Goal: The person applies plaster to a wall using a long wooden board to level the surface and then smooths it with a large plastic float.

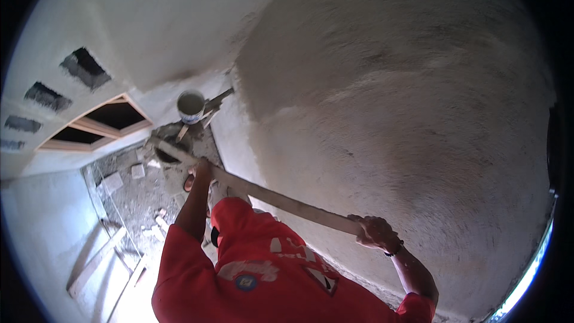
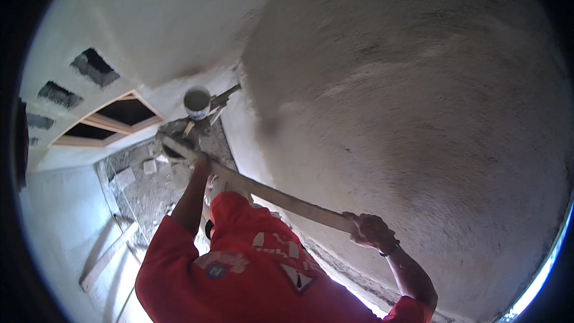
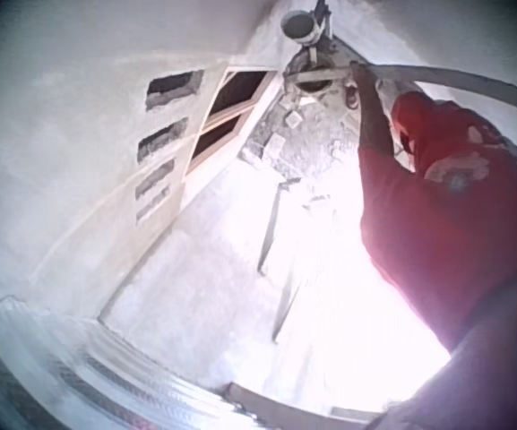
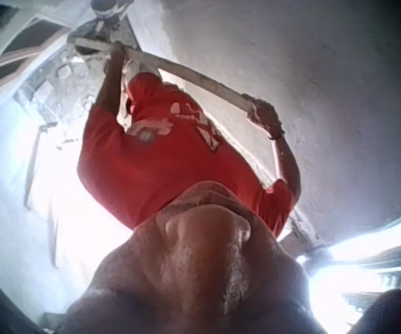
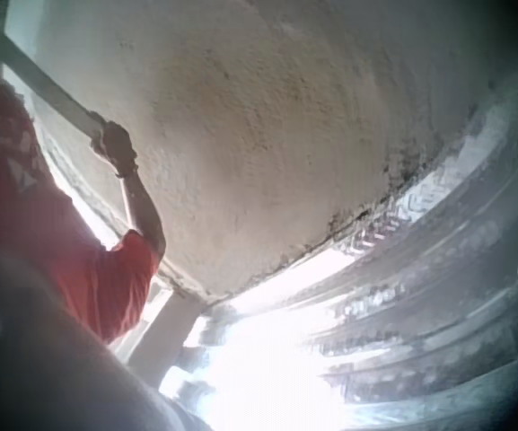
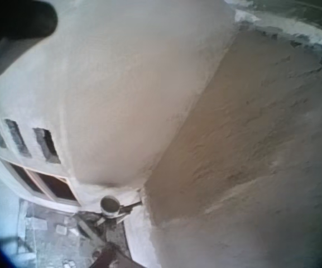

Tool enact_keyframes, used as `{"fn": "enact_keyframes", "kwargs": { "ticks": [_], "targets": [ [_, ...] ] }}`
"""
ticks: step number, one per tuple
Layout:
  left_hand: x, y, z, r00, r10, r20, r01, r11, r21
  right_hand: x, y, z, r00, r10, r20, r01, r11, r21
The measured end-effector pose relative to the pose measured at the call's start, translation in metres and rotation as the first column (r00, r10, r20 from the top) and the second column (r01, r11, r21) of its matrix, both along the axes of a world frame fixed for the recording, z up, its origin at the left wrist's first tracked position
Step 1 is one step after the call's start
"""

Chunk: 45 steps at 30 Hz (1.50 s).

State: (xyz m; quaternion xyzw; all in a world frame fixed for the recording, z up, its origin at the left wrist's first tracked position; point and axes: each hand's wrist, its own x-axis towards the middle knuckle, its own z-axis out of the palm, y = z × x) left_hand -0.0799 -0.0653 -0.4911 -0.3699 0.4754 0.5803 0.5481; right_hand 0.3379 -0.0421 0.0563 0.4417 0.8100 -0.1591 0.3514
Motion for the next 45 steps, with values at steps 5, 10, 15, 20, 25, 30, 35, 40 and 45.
{"fn": "enact_keyframes", "kwargs": {
  "ticks": [5, 10, 15, 20, 25, 30, 35, 40, 45],
  "targets": [
    [-0.012, -0.033, 0.116, 0.971, 0.238, -0.009, -0.238, 0.971, 0.006, 0.004, -0.012, 0.023, 0.976, 0.108, -0.191, -0.09, 0.991, 0.102],
    [0.01, -0.088, 0.066, 0.952, 0.286, 0.107, -0.301, 0.936, 0.18, -0.019, -0.024, -0.035, 0.998, 0.004, -0.058, -0.009, 0.995, -0.097],
    [0.037, -0.041, 0.018, 0.94, 0.315, 0.131, -0.339, 0.909, 0.244, -0.029, -0.024, -0.103, 0.985, 0.117, -0.129, -0.137, 0.978, -0.157],
    [0.034, 0.001, 0.069, 0.964, 0.135, 0.228, -0.206, 0.922, 0.327, -0.022, -0.022, -0.049, 0.996, 0.08, 0.029, -0.078, 0.995, -0.057],
    [0.053, 0.001, 0.03, 0.977, -0.203, -0.06, 0.208, 0.975, 0.083, 0.0, -0.026, -0.024, 0.948, 0.313, -0.062, -0.299, 0.94, 0.166],
    [0.073, -0.012, -0.041, 0.919, -0.359, -0.162, 0.339, 0.93, -0.14, -0.003, -0.03, -0.005, 0.998, 0.06, 0.027, -0.058, 0.997, -0.044],
    [0.109, -0.006, -0.096, 0.818, -0.407, -0.406, 0.285, 0.9, -0.33, 0.017, -0.044, -0.022, 0.997, -0.001, 0.078, 0.006, 0.998, -0.069],
    [0.112, -0.011, -0.064, 0.965, -0.263, -0.015, 0.256, 0.947, -0.193, 0.052, -0.056, -0.015, 0.995, 0.103, 0.012, -0.103, 0.989, 0.103],
    [0.101, -0.005, 0.032, 0.973, -0.129, 0.191, 0.08, 0.966, 0.247, 0.066, -0.09, -0.028, 0.99, 0.095, 0.108, -0.122, 0.95, 0.286]
  ]
}}
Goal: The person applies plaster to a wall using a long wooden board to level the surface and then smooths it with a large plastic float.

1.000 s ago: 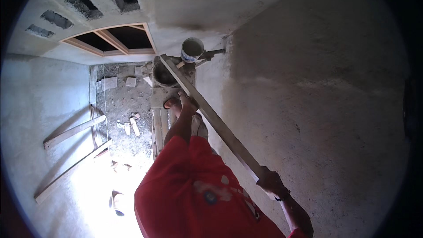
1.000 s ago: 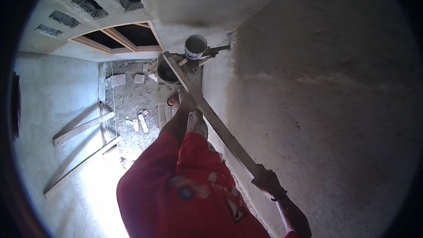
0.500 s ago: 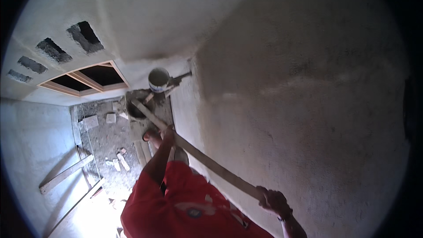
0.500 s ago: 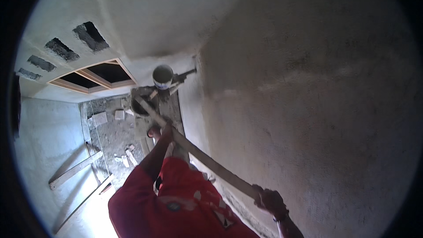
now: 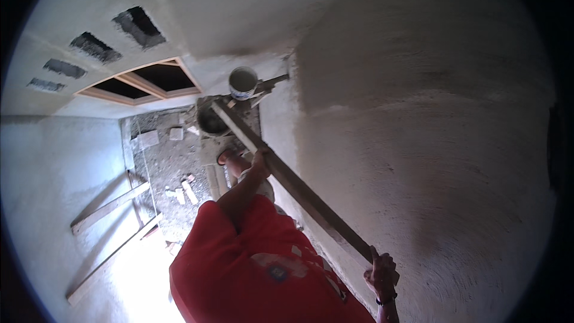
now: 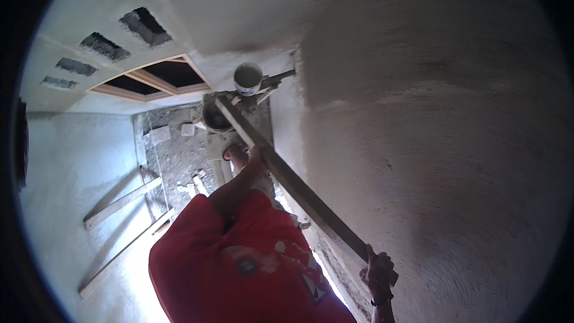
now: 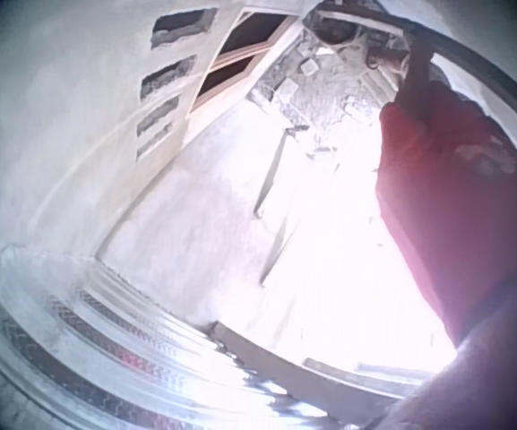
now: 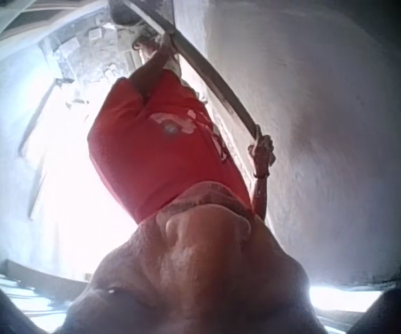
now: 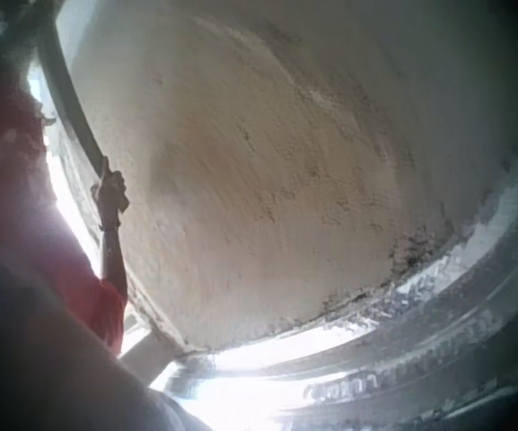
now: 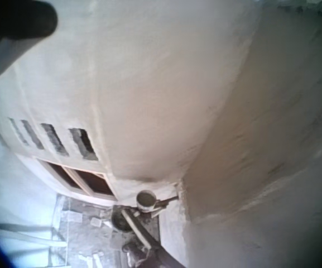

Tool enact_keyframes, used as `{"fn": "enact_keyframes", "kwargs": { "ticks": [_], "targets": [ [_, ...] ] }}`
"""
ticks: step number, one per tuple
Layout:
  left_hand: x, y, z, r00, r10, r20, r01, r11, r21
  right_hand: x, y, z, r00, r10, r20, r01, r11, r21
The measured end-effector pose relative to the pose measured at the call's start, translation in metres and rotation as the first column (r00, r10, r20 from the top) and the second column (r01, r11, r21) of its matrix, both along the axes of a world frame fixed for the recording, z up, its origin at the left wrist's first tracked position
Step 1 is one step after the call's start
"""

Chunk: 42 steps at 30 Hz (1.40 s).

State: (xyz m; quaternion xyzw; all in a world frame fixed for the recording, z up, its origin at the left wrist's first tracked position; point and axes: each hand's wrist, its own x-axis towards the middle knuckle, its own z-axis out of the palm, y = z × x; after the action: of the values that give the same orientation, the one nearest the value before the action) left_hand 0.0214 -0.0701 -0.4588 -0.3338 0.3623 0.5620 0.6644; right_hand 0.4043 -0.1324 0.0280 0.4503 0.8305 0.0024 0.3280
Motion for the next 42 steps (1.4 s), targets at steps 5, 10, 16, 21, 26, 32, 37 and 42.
{"fn": "enact_keyframes", "kwargs": {
  "ticks": [5, 10, 16, 21, 26, 32, 37, 42],
  "targets": [
    [-0.008, 0.005, 0.04, 0.998, 0.048, -0.034, -0.047, 0.999, 0.01, 0.005, -0.007, -0.01, 0.997, -0.044, -0.057, 0.047, 0.998, 0.038],
    [0.006, -0.007, 0.002, 0.961, 0.034, -0.274, -0.074, 0.987, -0.14, 0.003, 0.006, 0.019, 0.952, -0.193, -0.238, 0.134, 0.96, -0.245],
    [-0.004, -0.003, -0.012, 0.705, -0.484, -0.518, 0.275, 0.861, -0.428, 0.045, -0.008, -0.07, 0.929, -0.337, -0.151, 0.201, 0.805, -0.558],
    [0.017, 0.014, 0.007, 0.906, -0.294, -0.303, 0.223, 0.942, -0.249, 0.048, 0.015, -0.046, 0.909, -0.406, 0.095, 0.398, 0.779, -0.485],
    [0.034, 0.017, 0.058, 0.977, -0.108, -0.185, 0.129, 0.986, 0.101, 0.099, -0.024, -0.05, 0.923, -0.374, 0.087, 0.384, 0.901, -0.203],
    [0.033, 0.017, 0.131, 0.797, -0.146, -0.585, 0.364, 0.89, 0.273, 0.12, -0.083, -0.085, 0.907, -0.411, -0.095, 0.414, 0.91, 0.019],
    [0.033, 0.027, 0.087, 0.994, -0.039, -0.102, 0.061, 0.973, 0.223, 0.105, -0.125, -0.105, 0.838, -0.522, -0.158, 0.527, 0.85, -0.016],
    [0.023, 0.033, 0.164, 0.976, -0.165, -0.143, 0.169, 0.986, 0.012, 0.098, -0.152, -0.127, 0.795, -0.603, -0.063, 0.604, 0.797, -0.007]
  ]
}}
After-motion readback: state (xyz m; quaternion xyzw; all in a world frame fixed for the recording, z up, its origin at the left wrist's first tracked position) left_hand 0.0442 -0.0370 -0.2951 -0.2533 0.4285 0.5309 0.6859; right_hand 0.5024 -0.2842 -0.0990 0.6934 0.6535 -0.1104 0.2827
